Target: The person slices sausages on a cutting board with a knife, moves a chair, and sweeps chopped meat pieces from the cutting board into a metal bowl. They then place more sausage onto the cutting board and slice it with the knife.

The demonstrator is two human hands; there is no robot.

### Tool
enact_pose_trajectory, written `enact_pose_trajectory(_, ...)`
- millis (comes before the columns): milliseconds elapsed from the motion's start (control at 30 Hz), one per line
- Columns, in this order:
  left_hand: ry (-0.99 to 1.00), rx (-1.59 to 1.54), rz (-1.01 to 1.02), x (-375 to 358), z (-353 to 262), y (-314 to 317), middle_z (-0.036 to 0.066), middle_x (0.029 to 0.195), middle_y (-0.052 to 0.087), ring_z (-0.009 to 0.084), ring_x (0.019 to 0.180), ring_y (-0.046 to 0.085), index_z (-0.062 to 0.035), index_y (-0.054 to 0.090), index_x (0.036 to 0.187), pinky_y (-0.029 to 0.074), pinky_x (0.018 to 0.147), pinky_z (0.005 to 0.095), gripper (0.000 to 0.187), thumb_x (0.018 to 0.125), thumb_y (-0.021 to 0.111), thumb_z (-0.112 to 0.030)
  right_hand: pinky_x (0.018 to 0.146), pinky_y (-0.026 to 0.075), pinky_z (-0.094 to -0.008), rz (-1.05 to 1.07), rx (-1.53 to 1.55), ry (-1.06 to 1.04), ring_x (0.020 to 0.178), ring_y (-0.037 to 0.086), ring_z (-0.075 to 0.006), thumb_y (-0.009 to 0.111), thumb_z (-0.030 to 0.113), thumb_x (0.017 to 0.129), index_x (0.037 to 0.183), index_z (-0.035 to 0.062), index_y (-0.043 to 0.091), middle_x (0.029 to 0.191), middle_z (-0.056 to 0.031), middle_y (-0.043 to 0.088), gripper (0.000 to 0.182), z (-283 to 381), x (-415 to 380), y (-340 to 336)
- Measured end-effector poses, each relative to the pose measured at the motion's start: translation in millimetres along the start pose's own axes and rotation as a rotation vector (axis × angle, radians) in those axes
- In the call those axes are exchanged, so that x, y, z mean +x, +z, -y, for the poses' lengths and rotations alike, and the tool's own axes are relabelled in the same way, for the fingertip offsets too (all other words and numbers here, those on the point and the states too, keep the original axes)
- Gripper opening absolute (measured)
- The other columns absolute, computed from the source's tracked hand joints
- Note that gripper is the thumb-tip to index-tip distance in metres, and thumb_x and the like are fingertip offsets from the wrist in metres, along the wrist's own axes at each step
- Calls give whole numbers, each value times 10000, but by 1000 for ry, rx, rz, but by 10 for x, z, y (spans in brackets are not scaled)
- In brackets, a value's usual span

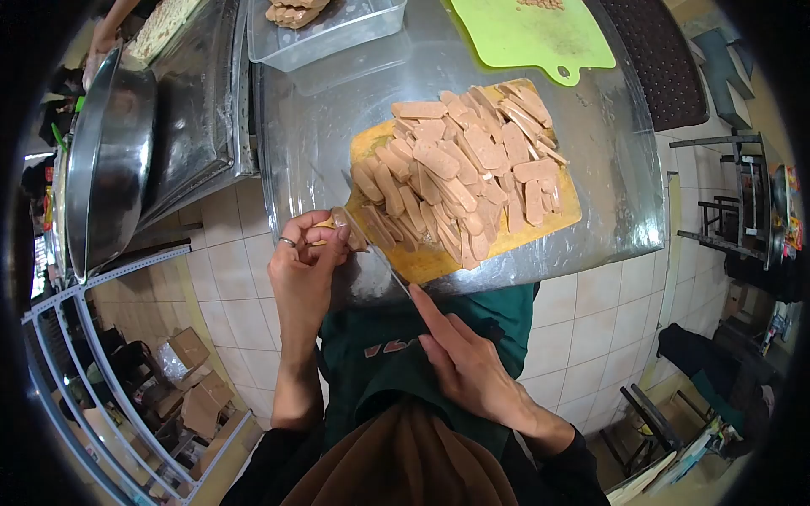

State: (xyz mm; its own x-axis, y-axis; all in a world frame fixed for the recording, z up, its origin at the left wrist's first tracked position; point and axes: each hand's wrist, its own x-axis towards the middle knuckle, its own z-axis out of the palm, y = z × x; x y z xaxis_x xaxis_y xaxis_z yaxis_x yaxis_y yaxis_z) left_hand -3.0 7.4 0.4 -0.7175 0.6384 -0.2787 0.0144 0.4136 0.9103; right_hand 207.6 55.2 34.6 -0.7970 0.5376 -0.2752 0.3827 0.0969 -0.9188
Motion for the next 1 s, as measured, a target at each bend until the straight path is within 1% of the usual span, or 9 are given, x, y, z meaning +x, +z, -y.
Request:
enact_pose_trajectory(67,6,-15,9,6,14,28,60,838,675,106,737,662,16,569,1142,532,642,226,258,909,657,-52,672,484,-404,11,-33,-16,717,558,-387,523,7,942,1502,91,283,864,-188,531,615,21,-36,-33)
enact_pose_trajectory(167,-4,-128,7,-8,21,66,62,848,675,104,732,660,13,559,1152,529,649,222,257,916,645,-40,638,483,-399,51,-86,48,679,551,-380,534,-5,931,1505,103,289,819,-178,502,633,56,-91,-77)
enact_pose_trajectory(267,-22,-121,16,-13,76,70,62,855,672,101,730,655,10,551,1163,522,645,217,261,921,636,-35,610,480,-401,62,-81,62,648,536,-375,547,-20,916,1501,111,304,807,-173,494,647,85,-111,-106)
enact_pose_trajectory(467,-58,-122,35,11,81,56,58,857,660,90,743,650,20,553,1150,508,629,208,246,924,633,-37,603,480,-408,140,-102,126,659,549,-367,563,-24,897,1502,108,304,812,-168,490,671,212,-136,-242)
enact_pose_trajectory(567,-79,-149,28,2,57,58,58,858,656,91,753,650,36,553,1138,520,647,209,235,926,629,-31,623,490,-418,194,-112,185,704,572,-366,559,-12,894,1506,109,292,860,-171,506,679,278,-149,-291)
enact_pose_trajectory(667,-113,-162,16,-1,30,72,61,859,650,96,755,647,41,549,1140,531,676,212,236,928,626,-29,665,504,-431,273,-104,264,774,586,-373,547,-4,897,1508,119,286,938,-187,528,676,339,-115,-355)
enact_pose_trajectory(767,-120,-165,16,6,27,70,63,860,645,102,752,644,35,544,1144,537,694,216,235,933,620,-34,720,522,-429,322,-70,292,868,594,-395,546,-14,885,1512,133,270,1026,-209,546,701,323,-82,-379)
enact_pose_trajectory(867,-113,-171,29,13,38,55,67,870,641,106,755,644,32,540,1134,540,697,218,229,930,624,-32,772,527,-448,321,-90,279,962,583,-425,550,14,883,1518,151,254,1117,-235,531,713,293,-90,-375)
enact_pose_trajectory(1000,-127,-146,20,21,39,60,70,876,635,109,753,642,29,534,1116,541,694,223,218,926,626,-25,832,516,-468,334,-9,301,1035,564,-455,560,77,889,1522,159,242,1180,-255,506,713,252,-75,-390)
